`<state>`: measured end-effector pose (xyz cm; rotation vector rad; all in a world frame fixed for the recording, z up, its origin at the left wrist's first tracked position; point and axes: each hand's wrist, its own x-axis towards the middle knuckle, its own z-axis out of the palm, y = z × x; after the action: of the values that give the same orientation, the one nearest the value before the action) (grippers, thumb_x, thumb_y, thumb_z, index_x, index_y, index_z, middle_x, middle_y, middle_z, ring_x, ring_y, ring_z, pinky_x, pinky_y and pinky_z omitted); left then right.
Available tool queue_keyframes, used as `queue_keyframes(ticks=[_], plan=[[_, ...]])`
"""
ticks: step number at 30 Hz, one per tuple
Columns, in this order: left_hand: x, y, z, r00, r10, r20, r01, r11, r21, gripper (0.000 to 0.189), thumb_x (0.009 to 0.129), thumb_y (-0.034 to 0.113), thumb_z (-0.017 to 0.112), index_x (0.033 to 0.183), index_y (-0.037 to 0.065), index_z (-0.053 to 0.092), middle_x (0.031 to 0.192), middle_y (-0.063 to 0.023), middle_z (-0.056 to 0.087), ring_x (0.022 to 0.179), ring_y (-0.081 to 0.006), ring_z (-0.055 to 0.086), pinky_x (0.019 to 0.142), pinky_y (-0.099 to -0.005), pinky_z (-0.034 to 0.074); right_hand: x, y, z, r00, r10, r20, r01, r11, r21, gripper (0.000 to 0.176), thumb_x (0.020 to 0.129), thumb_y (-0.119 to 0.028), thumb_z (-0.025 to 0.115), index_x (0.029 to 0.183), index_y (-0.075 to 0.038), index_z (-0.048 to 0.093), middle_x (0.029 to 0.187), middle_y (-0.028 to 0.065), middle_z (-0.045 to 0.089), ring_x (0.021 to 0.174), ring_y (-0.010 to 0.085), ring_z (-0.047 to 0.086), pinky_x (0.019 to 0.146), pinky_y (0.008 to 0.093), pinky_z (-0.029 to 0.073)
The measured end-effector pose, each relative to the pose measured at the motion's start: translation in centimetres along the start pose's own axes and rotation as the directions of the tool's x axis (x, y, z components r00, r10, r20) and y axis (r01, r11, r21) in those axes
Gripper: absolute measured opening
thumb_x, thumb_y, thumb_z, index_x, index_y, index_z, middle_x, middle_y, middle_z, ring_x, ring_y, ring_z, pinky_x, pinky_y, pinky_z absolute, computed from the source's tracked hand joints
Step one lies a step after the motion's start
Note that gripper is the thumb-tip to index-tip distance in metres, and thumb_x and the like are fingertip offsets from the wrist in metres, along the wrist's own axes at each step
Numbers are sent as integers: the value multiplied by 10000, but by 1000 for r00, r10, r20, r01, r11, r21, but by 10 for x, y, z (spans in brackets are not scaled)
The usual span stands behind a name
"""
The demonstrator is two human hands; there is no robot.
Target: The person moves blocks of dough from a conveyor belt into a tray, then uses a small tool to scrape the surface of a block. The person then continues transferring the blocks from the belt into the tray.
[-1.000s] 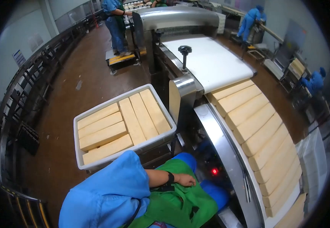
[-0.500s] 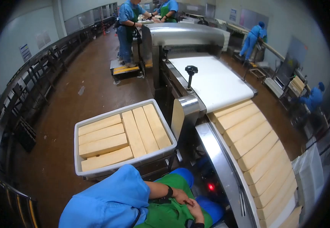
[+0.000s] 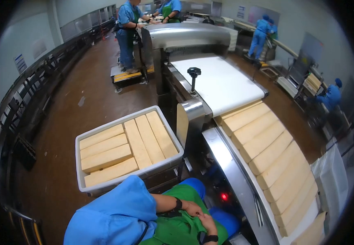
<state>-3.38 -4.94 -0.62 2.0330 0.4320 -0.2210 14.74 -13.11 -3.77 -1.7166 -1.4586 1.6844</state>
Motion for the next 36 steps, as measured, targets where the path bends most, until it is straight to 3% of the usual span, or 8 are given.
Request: queue_keyframes(ticks=[7,28,30,36], plan=[[-6,8,-2,1000,-9,-18,9,1000,19,378,860,212,497,1236,244,523,1080,-115,614,984,-300,574,839,-393,434,-7,-8,0,999,45,29,-49,986,157,320,828,-247,596,961,42,627,824,16,629,774,94,539,702,253,438],[-8,11,-5,999,-31,-24,32,999,23,391,847,214,494,1229,291,529,1072,-105,619,971,-303,578,844,-403,434,-1,1,0,999,10,30,-15,987,159,276,815,-239,609,903,22,624,795,-16,585,755,81,505,692,237,422],[-8,9,-3,999,-16,-38,17,999,33,389,848,216,492,1230,277,525,1062,-110,621,962,-310,580,836,-405,439,-2,-1,0,1000,21,18,-25,980,199,146,831,-180,611,827,-35,626,739,-73,542,691,41,457,638,201,384],[-6,8,-2,999,-14,-34,15,999,43,391,843,206,497,1229,264,526,1054,-116,623,953,-310,584,832,-399,445,-6,-10,1,999,11,34,-17,979,205,145,832,-185,612,821,-40,618,730,-81,527,671,35,440,618,195,371]])
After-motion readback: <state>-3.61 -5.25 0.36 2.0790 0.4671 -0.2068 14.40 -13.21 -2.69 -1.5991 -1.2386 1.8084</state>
